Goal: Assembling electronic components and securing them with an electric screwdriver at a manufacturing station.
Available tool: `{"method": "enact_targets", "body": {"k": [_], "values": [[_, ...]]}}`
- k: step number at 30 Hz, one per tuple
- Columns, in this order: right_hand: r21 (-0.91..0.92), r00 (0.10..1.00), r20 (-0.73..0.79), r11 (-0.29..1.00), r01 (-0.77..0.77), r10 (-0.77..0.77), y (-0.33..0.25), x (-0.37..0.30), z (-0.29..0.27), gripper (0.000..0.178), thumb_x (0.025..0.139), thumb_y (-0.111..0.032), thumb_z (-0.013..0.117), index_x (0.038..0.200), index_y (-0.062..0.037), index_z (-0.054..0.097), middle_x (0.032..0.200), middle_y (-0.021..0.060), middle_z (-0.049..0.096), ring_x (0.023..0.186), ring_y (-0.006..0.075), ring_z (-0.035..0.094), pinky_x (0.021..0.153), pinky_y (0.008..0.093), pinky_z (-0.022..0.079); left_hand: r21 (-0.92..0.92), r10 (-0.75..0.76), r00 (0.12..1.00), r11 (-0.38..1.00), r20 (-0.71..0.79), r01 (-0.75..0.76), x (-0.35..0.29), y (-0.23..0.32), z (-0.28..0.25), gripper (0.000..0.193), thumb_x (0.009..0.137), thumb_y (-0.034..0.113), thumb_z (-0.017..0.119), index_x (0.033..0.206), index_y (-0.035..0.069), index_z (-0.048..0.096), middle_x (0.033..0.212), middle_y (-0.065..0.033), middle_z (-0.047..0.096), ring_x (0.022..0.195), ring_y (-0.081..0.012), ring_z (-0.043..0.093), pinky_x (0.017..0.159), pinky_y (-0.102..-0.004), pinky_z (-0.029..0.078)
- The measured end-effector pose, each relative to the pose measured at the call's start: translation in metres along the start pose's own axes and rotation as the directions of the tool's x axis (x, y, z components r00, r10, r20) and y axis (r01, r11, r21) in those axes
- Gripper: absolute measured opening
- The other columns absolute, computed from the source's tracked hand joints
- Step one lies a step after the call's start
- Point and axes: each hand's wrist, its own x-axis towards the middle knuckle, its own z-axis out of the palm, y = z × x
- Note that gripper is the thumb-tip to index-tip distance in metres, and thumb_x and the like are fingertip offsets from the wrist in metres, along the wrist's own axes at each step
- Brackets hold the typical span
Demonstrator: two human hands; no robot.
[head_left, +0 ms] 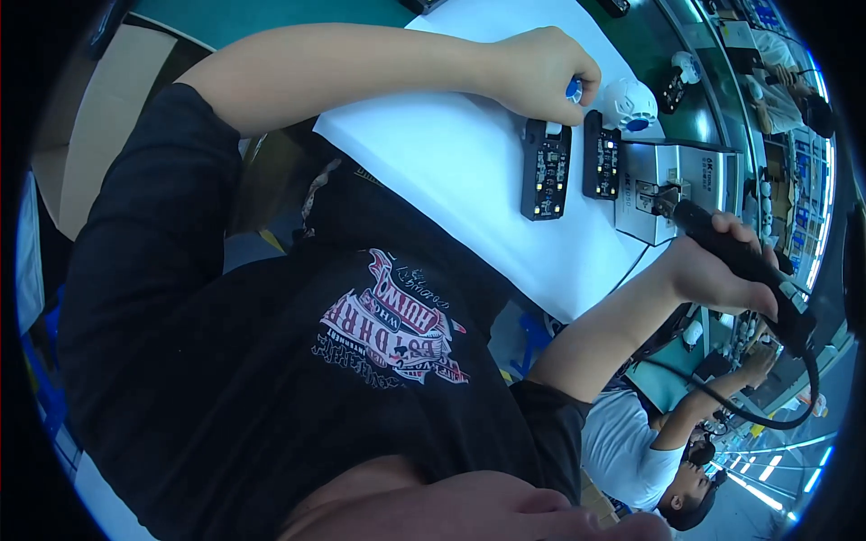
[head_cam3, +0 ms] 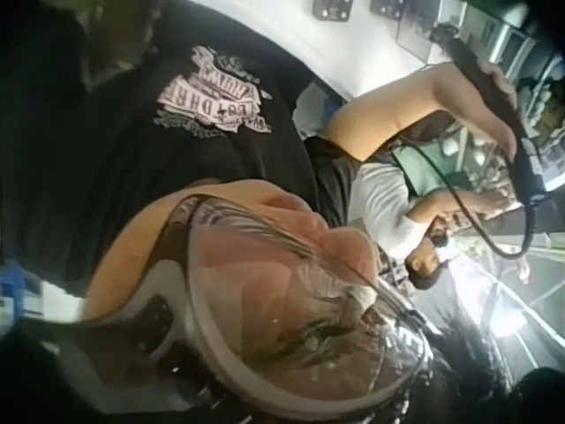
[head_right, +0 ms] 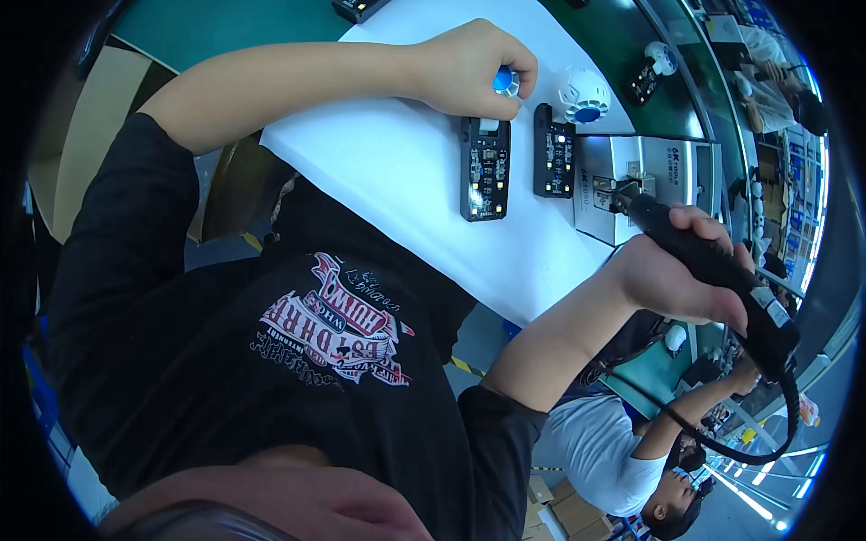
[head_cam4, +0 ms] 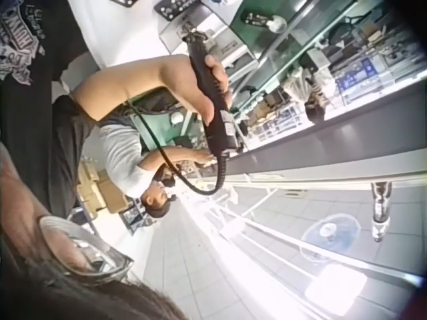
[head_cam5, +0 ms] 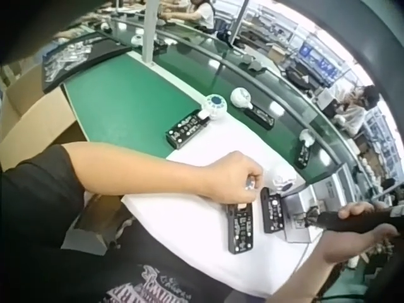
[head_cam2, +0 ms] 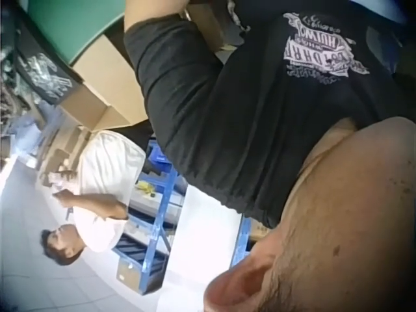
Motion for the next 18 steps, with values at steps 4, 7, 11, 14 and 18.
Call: {"method": "enact_targets", "body": {"k": [4,7,11,14,18], "values": [[0.255,0.94,0.329,0.949,-0.183,0.093,-0.011,-0.015,-0.018,0.088,0.086,-0.088,0.038,0.116,-0.0066,0.056,0.078,0.0128,0.066,0.062,0.0244,0.064,0.063,0.0395,0.054,0.021,0.024,0.999,1.0,-0.029,-0.023,0.0,-0.007,0.001,0.018,0.075,0.021,0.071,0.085,0.006,0.07,0.085,-0.0079,0.071,0.08,-0.0225,0.067,0.074,-0.0339,0.053],[0.395,0.917,0.391,0.884,-0.25,0.085,-0.035,-0.057,-0.004,0.09,0.086,-0.087,0.039,0.12,-0.0057,0.056,0.081,0.0137,0.066,0.064,0.0258,0.064,0.067,0.0407,0.054,0.028,0.03,0.998,0.999,-0.063,-0.028,0.001,-0.01,-0.001,0.02,0.074,0.023,0.072,0.084,0.006,0.071,0.083,-0.0086,0.07,0.078,-0.0232,0.067,0.071,-0.0346,0.053],[0.484,0.905,0.421,0.828,-0.281,0.061,-0.043,-0.078,-0.006,0.092,0.087,-0.086,0.04,0.127,-0.0048,0.055,0.083,0.0151,0.067,0.069,0.028,0.065,0.071,0.043,0.053,0.013,0.03,0.997,0.999,-0.069,-0.03,0.004,-0.009,-0.002,0.022,0.072,0.026,0.073,0.083,0.007,0.072,0.08,-0.0101,0.07,0.074,-0.0246,0.067,0.067,-0.0363,0.053],[0.496,0.91,0.408,0.821,-0.283,0.067,-0.039,-0.082,-0.007,0.093,0.087,-0.086,0.04,0.128,-0.0046,0.054,0.083,0.0154,0.067,0.069,0.0286,0.065,0.071,0.044,0.053,0.016,-0.002,1.0,1.0,-0.03,0.003,0.004,-0.007,-0.001,0.021,0.072,0.025,0.073,0.083,0.007,0.072,0.08,-0.0102,0.07,0.074,-0.0245,0.067,0.067,-0.0358,0.052],[0.451,0.946,0.317,0.866,-0.216,0.071,-0.037,-0.072,-0.011,0.092,0.086,-0.087,0.039,0.123,-0.0047,0.054,0.079,0.0148,0.066,0.063,0.028,0.063,0.066,0.044,0.053,0.006,-0.023,0.999,1.0,-0.024,0.023,0.004,-0.007,-0.002,0.021,0.073,0.025,0.072,0.083,0.007,0.072,0.081,-0.0101,0.07,0.074,-0.0241,0.066,0.067,-0.0355,0.052]]}}
